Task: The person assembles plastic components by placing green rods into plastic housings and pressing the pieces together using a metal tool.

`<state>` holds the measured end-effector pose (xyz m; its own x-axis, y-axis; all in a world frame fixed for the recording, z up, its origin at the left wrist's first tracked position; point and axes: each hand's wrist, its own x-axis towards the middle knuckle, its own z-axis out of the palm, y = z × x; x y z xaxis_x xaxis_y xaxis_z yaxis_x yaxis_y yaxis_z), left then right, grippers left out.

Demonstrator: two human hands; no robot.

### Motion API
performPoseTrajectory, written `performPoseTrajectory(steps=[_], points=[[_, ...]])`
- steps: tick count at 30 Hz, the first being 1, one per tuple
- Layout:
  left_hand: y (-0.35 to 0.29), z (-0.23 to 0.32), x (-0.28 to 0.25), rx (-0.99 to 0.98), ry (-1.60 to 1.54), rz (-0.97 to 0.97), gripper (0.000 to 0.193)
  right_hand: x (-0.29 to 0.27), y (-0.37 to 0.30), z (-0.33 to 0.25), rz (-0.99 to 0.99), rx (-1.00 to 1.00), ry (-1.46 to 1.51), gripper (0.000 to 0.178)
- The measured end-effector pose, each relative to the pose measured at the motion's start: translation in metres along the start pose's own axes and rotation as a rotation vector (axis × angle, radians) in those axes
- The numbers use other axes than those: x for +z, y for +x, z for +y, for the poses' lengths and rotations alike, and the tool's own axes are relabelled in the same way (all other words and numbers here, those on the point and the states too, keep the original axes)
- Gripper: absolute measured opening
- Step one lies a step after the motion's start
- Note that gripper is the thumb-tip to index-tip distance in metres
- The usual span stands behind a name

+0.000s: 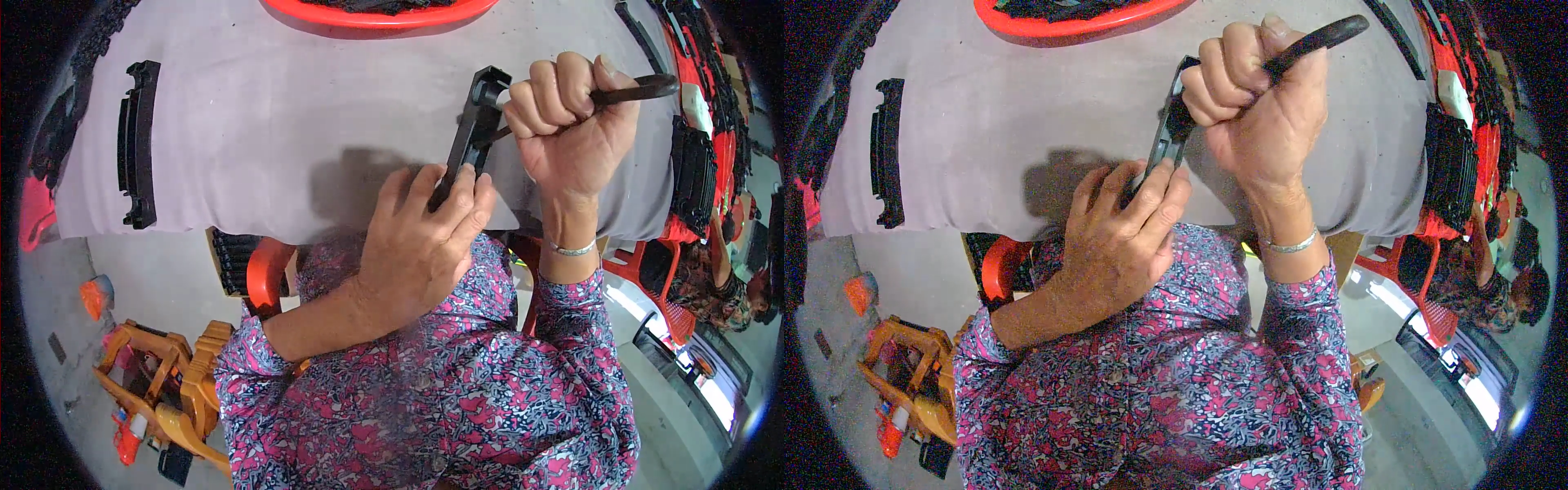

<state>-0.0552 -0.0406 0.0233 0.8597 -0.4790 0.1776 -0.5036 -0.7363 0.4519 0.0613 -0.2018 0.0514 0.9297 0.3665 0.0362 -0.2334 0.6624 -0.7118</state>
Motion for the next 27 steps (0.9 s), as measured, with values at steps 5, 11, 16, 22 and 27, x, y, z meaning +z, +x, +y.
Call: performPoseTrajectory(steps=[5,11,16,22,27], points=[[-0.001,0.004,0.000,-0.019,0.017,0.007,0.065,-0.001,-0.001,-0.001,0.022,0.013,0.050,0.047],[-0.001,0.004,0.000,-0.018,0.031,0.001,0.067,-0.002,0.000,-0.002,-0.010,0.025,0.048,0.047],[0.000,0.006,-0.002,-0.017,0.018,-0.010,0.069,-0.006,0.002,-0.004,-0.036,0.045,0.076,0.047],[0.000,0.005,-0.005,-0.008,-0.013,-0.039,0.072,-0.014,0.002,-0.008,-0.092,0.070,0.060,0.045],[-0.001,0.006,-0.005,-0.015,-0.025,-0.039,0.074,-0.015,0.002,-0.010,-0.101,0.094,0.054,0.045]])
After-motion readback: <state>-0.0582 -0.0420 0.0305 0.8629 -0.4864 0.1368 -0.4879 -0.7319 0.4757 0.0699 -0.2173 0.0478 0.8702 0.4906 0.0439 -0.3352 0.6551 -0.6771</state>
